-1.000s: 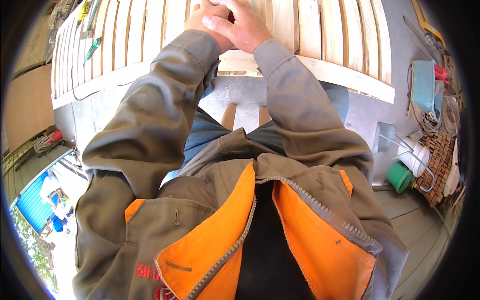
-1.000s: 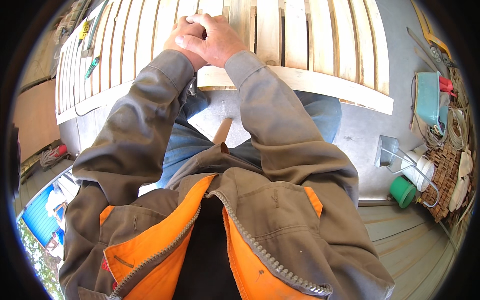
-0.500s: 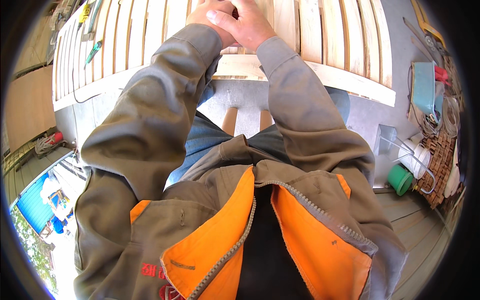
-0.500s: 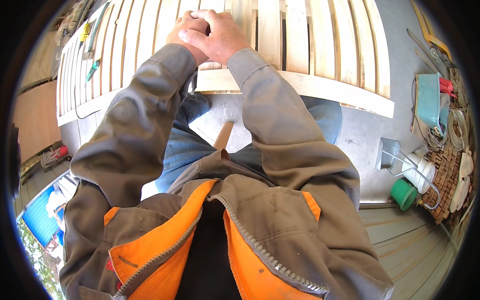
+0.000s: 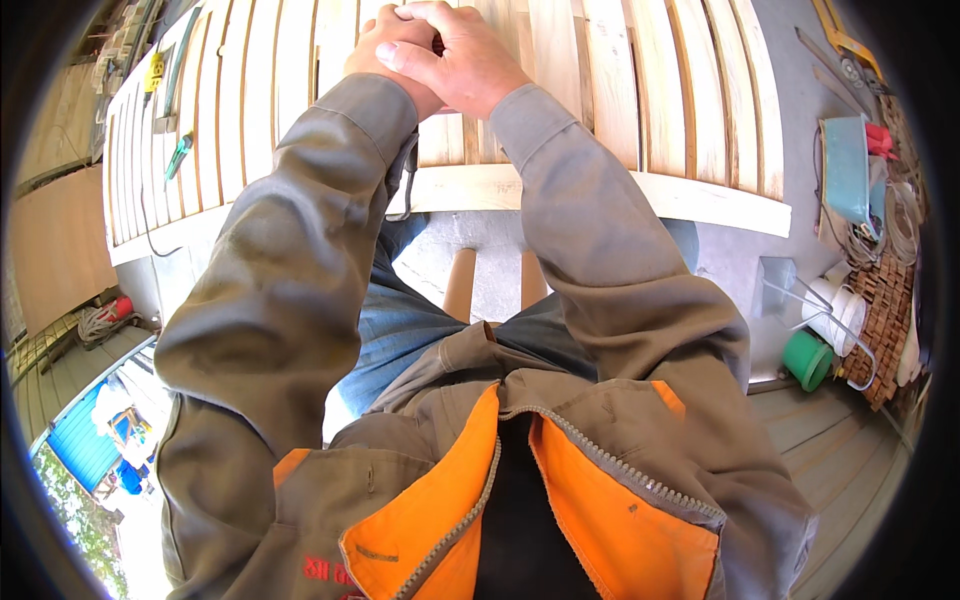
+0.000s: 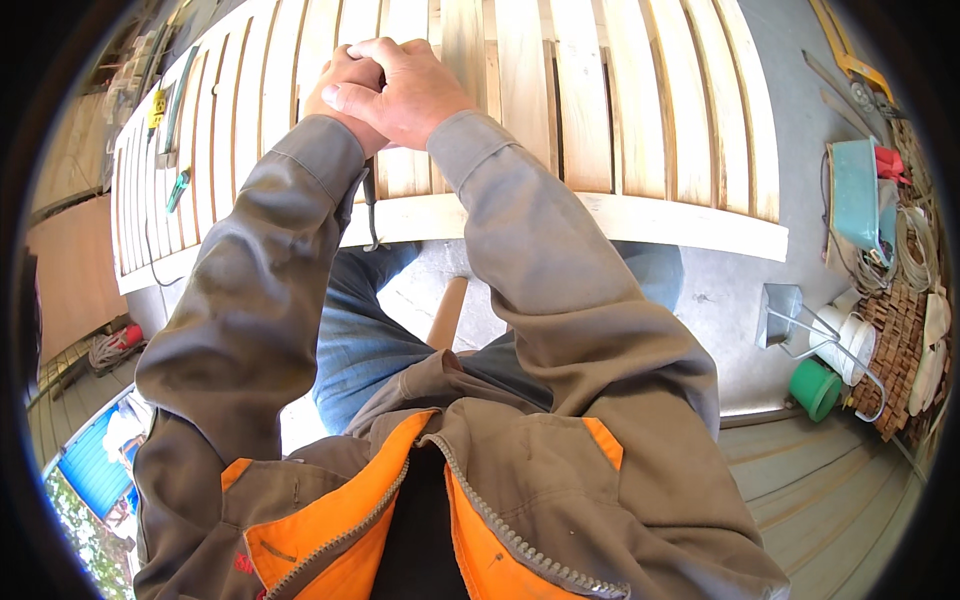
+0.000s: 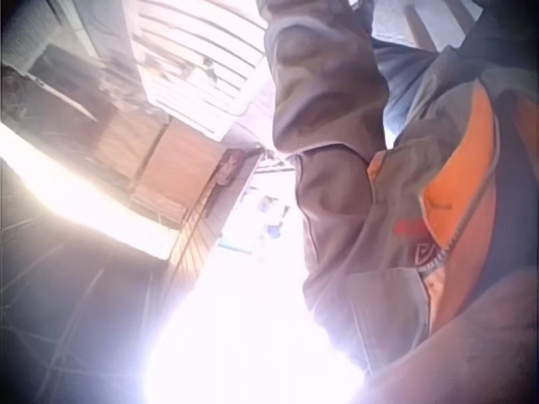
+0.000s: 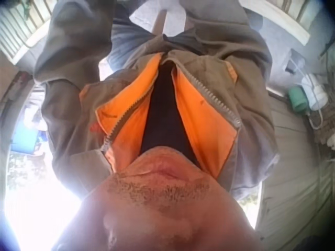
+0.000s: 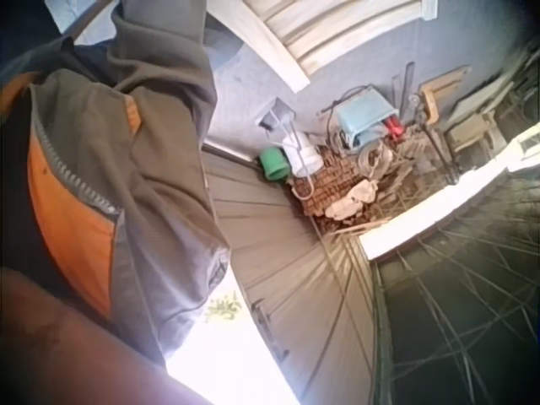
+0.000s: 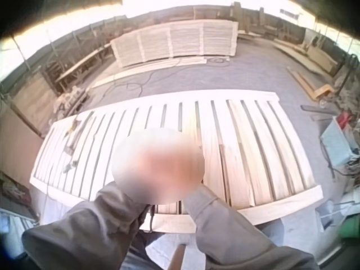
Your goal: The person uses a red electric sander to smooth the surface of a wooden slatted structure. They move the sander back and forth across the slats, occasionally adjusting their grip and position to reach different areas.
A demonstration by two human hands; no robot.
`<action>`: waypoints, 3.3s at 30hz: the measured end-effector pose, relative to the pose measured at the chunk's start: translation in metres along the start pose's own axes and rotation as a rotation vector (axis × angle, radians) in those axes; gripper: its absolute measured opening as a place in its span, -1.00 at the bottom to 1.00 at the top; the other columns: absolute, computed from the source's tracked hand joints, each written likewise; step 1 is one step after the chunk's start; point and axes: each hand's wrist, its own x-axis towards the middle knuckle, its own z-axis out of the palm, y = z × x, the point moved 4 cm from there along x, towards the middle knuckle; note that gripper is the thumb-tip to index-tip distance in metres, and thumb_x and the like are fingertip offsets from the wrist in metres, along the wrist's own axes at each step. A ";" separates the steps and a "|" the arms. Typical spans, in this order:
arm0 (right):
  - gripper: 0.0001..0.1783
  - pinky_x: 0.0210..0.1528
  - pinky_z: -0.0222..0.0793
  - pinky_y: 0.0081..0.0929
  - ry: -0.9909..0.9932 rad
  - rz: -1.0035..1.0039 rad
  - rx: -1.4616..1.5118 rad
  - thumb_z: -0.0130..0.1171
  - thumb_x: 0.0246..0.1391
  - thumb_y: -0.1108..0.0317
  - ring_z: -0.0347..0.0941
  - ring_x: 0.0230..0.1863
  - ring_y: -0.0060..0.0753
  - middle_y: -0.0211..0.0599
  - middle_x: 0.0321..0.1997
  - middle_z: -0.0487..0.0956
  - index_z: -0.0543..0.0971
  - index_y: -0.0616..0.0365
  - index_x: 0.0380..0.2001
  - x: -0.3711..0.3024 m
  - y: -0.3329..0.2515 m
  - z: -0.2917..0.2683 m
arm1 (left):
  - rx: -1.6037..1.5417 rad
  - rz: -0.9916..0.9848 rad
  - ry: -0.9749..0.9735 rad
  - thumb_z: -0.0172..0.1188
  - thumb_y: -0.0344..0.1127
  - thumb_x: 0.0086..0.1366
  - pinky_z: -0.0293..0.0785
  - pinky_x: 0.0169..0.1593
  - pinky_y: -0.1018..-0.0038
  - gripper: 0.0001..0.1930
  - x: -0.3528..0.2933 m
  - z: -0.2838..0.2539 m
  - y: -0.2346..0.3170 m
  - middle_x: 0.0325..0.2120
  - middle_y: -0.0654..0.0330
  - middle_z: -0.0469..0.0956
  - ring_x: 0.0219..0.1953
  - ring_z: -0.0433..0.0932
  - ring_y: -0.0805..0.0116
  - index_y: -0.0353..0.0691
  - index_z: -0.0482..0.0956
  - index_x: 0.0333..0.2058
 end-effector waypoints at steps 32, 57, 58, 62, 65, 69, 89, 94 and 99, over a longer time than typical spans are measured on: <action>-0.15 0.22 0.57 -0.12 0.027 -0.068 0.074 0.43 0.17 -0.27 0.60 0.18 0.15 0.22 0.20 0.55 0.56 0.06 0.34 -0.041 -0.001 0.003 | 0.104 0.075 -0.049 0.40 -0.13 0.28 0.57 0.24 0.08 -0.59 -0.030 0.019 0.000 0.07 -0.07 0.62 0.18 0.47 -0.14 -0.02 0.69 0.08; -0.12 0.05 0.66 -0.09 0.013 -0.123 0.078 0.46 0.16 -0.25 0.73 -0.04 0.17 0.19 -0.09 0.75 0.61 0.32 0.24 -0.044 -0.015 0.004 | 0.006 0.222 0.038 0.39 -0.30 0.27 0.52 0.04 0.11 -0.78 -0.040 0.024 -0.022 -0.14 0.08 0.66 -0.03 0.55 -0.02 -0.13 0.70 -0.11; -0.13 0.05 0.65 -0.11 0.008 -0.123 0.107 0.46 0.16 -0.25 0.74 -0.06 0.18 0.20 -0.09 0.75 0.61 0.33 0.23 -0.043 -0.014 0.005 | -0.010 0.237 0.084 0.38 -0.31 0.27 0.55 -0.01 0.11 -0.78 -0.043 0.023 -0.020 -0.16 0.04 0.66 -0.06 0.57 -0.03 -0.16 0.70 -0.12; -0.14 0.06 0.65 -0.12 0.007 -0.132 0.124 0.46 0.16 -0.25 0.74 -0.05 0.18 0.20 -0.09 0.75 0.62 0.31 0.21 -0.041 -0.015 0.011 | -0.044 0.230 0.053 0.40 -0.28 0.28 0.57 -0.06 0.12 -0.74 -0.045 0.021 -0.028 -0.15 0.03 0.64 -0.09 0.58 -0.07 -0.19 0.67 -0.08; -0.14 0.07 0.65 -0.12 -0.033 -0.095 0.153 0.45 0.17 -0.27 0.73 -0.04 0.18 0.21 -0.07 0.74 0.62 0.29 0.22 -0.039 -0.016 0.022 | -0.144 0.189 0.046 0.47 -0.30 0.18 0.64 -0.09 0.09 -0.73 -0.049 0.013 -0.030 -0.20 -0.07 0.67 -0.06 0.61 -0.11 -0.21 0.69 -0.16; -0.15 0.12 0.63 -0.11 -0.114 -0.059 0.146 0.44 0.18 -0.27 0.70 0.05 0.16 0.21 0.01 0.70 0.60 0.20 0.27 -0.042 -0.022 0.044 | 0.068 0.132 0.014 0.42 -0.26 0.25 0.58 0.01 0.14 -0.66 -0.069 0.022 -0.053 -0.09 0.05 0.64 0.02 0.54 -0.06 -0.10 0.67 0.00; -0.20 0.06 0.66 -0.13 -0.067 -0.176 0.122 0.49 0.18 -0.19 0.74 -0.04 0.08 0.14 -0.07 0.73 0.61 0.23 0.25 -0.042 -0.007 0.034 | -0.046 0.040 0.031 0.43 -0.17 0.25 0.65 0.11 0.05 -0.66 -0.065 0.031 -0.035 0.01 -0.09 0.60 0.10 0.55 -0.13 -0.04 0.72 0.00; -0.16 0.15 0.62 -0.09 -0.126 -0.092 0.072 0.41 0.19 -0.33 0.68 0.07 0.09 0.11 0.09 0.62 0.56 -0.01 0.34 -0.044 -0.015 0.060 | -0.075 -0.052 -0.017 0.45 -0.15 0.26 0.63 0.15 0.08 -0.64 -0.078 0.026 -0.060 0.02 -0.08 0.58 0.11 0.52 -0.08 -0.06 0.71 0.01; -0.16 0.21 0.58 -0.10 -0.186 -0.070 0.089 0.38 0.22 -0.35 0.64 0.13 0.14 0.11 0.18 0.54 0.51 -0.13 0.40 -0.037 -0.017 0.071 | -0.018 -0.067 -0.022 0.45 -0.14 0.26 0.62 0.15 0.09 -0.64 -0.080 0.025 -0.073 0.04 -0.09 0.57 0.11 0.54 -0.08 -0.08 0.72 0.00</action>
